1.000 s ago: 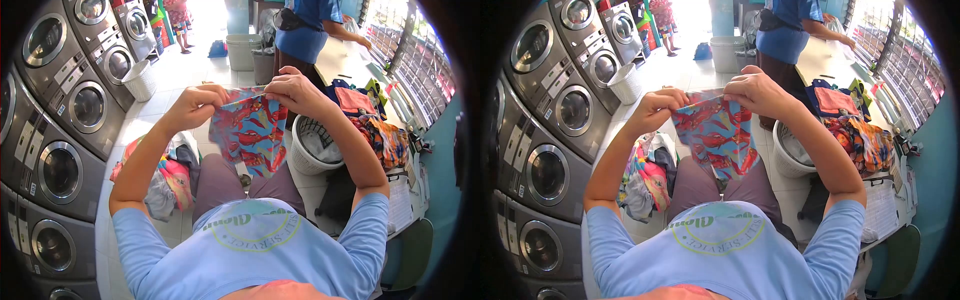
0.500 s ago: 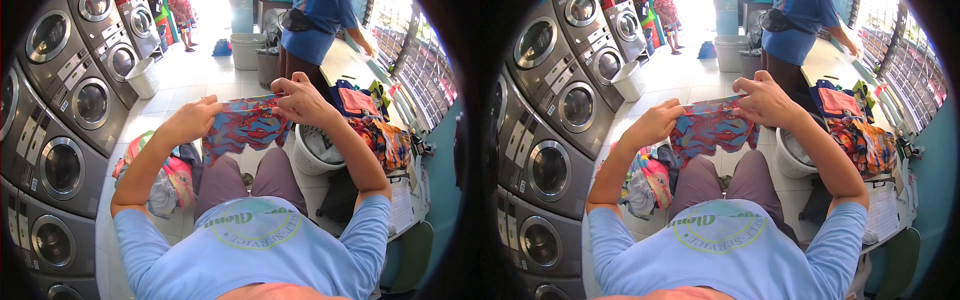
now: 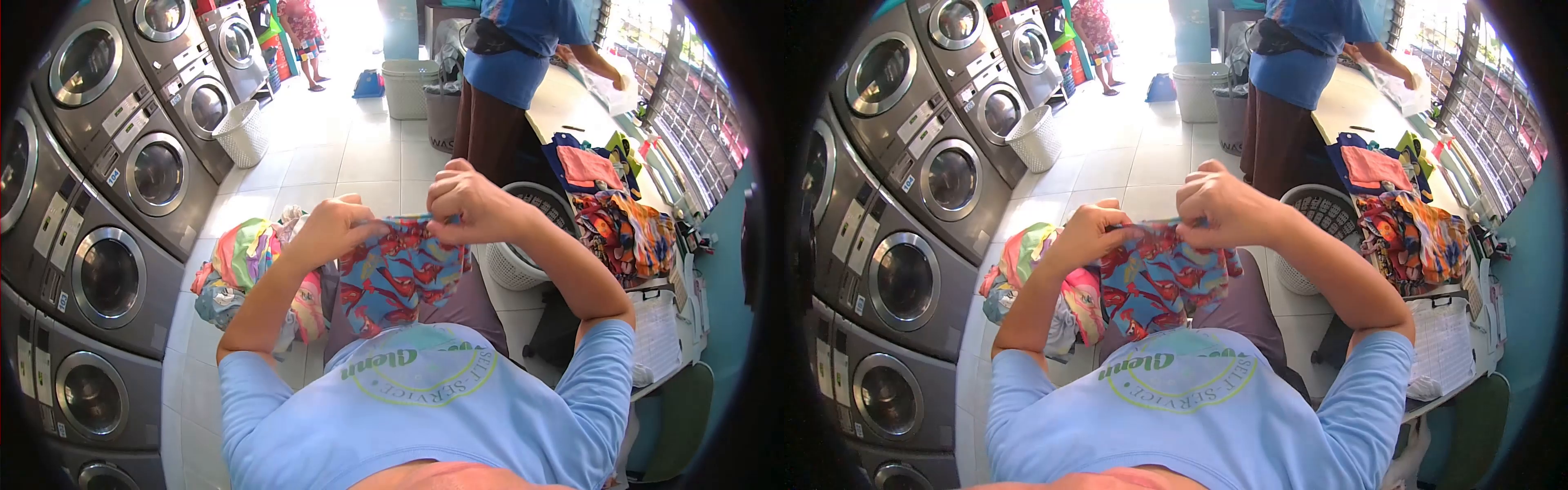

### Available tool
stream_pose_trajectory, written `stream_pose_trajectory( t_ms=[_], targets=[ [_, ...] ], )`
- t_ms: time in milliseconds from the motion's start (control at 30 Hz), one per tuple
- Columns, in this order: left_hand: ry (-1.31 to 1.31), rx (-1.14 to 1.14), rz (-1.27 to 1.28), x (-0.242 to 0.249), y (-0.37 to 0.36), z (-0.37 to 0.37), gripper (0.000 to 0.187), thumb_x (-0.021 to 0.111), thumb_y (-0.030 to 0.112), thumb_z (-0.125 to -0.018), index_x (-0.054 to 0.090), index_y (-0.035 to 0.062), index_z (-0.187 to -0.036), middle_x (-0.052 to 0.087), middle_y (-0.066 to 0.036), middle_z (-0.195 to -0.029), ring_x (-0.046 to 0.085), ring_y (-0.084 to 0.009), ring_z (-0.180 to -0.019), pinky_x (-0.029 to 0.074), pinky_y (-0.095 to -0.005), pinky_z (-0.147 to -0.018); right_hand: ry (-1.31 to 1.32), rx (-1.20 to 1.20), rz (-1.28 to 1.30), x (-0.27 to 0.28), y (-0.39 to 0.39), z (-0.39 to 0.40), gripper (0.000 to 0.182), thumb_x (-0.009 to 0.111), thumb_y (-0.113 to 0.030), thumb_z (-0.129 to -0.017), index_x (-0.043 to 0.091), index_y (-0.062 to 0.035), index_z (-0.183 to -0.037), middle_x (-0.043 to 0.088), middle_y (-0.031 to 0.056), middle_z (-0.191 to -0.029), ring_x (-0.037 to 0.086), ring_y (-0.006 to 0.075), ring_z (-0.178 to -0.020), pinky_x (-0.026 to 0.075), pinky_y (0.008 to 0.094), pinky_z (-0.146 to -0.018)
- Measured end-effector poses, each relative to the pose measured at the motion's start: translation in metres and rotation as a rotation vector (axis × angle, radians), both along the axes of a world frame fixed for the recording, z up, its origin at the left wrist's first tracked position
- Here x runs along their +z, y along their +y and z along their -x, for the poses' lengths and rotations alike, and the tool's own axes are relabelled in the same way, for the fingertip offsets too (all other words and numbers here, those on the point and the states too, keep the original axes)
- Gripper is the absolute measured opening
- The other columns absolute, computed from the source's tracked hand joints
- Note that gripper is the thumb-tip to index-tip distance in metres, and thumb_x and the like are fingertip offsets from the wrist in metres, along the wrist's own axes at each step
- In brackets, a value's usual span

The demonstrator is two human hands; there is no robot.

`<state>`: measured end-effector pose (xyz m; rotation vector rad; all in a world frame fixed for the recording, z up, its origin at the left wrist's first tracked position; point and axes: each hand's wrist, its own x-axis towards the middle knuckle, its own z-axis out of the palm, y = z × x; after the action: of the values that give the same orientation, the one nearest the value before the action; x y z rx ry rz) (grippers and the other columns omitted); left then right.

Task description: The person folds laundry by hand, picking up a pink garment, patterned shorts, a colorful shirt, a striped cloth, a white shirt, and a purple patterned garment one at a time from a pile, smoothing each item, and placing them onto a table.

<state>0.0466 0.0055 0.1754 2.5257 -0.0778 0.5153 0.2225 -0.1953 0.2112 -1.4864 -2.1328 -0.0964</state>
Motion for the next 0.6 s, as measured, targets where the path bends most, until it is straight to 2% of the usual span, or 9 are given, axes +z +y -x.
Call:
stream_pose_trajectory(
  t_ms=[67,100,200,233,333,367,467,500,600],
  targets=[
    [-0.170,-0.116,0.023,-0.008,-0.002,-0.002,0.021,0.072,0.023,-0.077,0.067,0.0034,-0.074,0.052,-0.006,-0.064,0.056,-0.0256,-0.062,0.046,-0.0326,-0.064,0.038,0.026,0.052,-0.006,0.000,0.007,0.026,0.067,-0.018,-0.073,0.050,-0.0046,-0.057,0.054,0.0043,-0.066,0.054,0.0232,-0.072,0.035,0.0393,-0.087],
    [-0.347,-0.192,-0.130,-0.011,0.003,-0.008,0.023,0.070,0.024,-0.081,0.065,0.0021,-0.077,0.054,-0.004,-0.062,0.056,-0.0198,-0.057,0.046,-0.0305,-0.057,0.028,0.022,0.081,-0.005,-0.001,0.011,0.019,0.065,-0.017,-0.072,0.052,-0.0051,-0.064,0.054,0.0053,-0.066,0.055,0.0249,-0.076,0.036,0.0399,-0.087],
    [0.270,0.008,0.535,-0.011,-0.005,0.004,0.026,0.067,0.027,-0.086,0.063,0.0019,-0.080,0.055,-0.001,-0.060,0.052,-0.0103,-0.051,0.043,-0.0261,-0.049,0.043,-0.057,0.022,-0.014,0.001,0.016,0.014,0.063,-0.016,-0.072,0.054,-0.0061,-0.076,0.054,0.0060,-0.067,0.056,0.0267,-0.078,0.036,0.0411,-0.088],
    [0.251,0.020,0.543,-0.016,-0.006,0.007,0.027,0.066,0.028,-0.087,0.063,0.0019,-0.081,0.055,0.000,-0.060,0.051,-0.0085,-0.050,0.042,-0.0249,-0.047,0.070,-0.053,0.043,-0.012,0.001,0.018,0.016,0.061,-0.011,-0.074,0.055,-0.0066,-0.088,0.057,0.0081,-0.074,0.057,0.0289,-0.081,0.038,0.0423,-0.088],
    [0.115,-0.039,0.408,-0.040,0.011,0.002,0.032,0.058,0.033,-0.092,0.062,0.0017,-0.087,0.054,0.001,-0.060,0.050,-0.0046,-0.051,0.041,-0.0230,-0.045,0.168,0.089,0.088,-0.020,0.007,0.017,0.018,0.059,-0.004,-0.076,0.057,-0.0073,-0.094,0.057,0.0106,-0.086,0.057,0.0288,-0.082,0.043,0.0397,-0.081],
    [0.140,-0.058,0.445,-0.042,0.012,0.002,0.034,0.056,0.035,-0.094,0.062,0.0016,-0.090,0.054,0.000,-0.061,0.051,-0.0050,-0.052,0.041,-0.0231,-0.045,0.193,0.069,0.245,-0.017,0.001,0.019,0.021,0.056,0.002,-0.077,0.060,-0.0083,-0.095,0.055,0.0127,-0.094,0.059,0.0293,-0.083,0.047,0.0366,-0.072],
    [0.138,-0.036,0.419,-0.045,0.014,0.006,0.035,0.052,0.035,-0.095,0.060,0.0011,-0.095,0.056,-0.003,-0.064,0.052,-0.0075,-0.053,0.041,-0.0248,-0.047,0.083,-0.073,0.425,-0.025,0.001,0.015,0.019,0.053,0.002,-0.080,0.063,-0.0081,-0.092,0.054,0.0129,-0.094,0.060,0.0307,-0.084,0.048,0.0350,-0.069],
    [0.120,-0.017,0.386,-0.047,0.013,0.007,0.035,0.052,0.035,-0.096,0.060,0.0009,-0.096,0.056,-0.005,-0.065,0.052,-0.0085,-0.053,0.042,-0.0256,-0.048,0.018,-0.115,0.409,-0.032,0.003,0.012,0.026,0.052,0.006,-0.077,0.063,-0.0072,-0.097,0.051,0.0119,-0.090,0.060,0.0318,-0.083,0.048,0.0400,-0.074],
    [0.034,0.045,0.265,-0.046,0.006,0.003,0.029,0.051,0.028,-0.096,0.057,-0.0011,-0.094,0.050,-0.003,-0.065,0.047,-0.0104,-0.065,0.040,-0.0273,-0.061,0.049,-0.306,0.344,-0.044,0.010,0.012,0.018,0.051,-0.002,-0.081,0.063,-0.0061,-0.094,0.051,0.0133,-0.090,0.059,0.0329,-0.084,0.047,0.0413,-0.076]
  ],
)
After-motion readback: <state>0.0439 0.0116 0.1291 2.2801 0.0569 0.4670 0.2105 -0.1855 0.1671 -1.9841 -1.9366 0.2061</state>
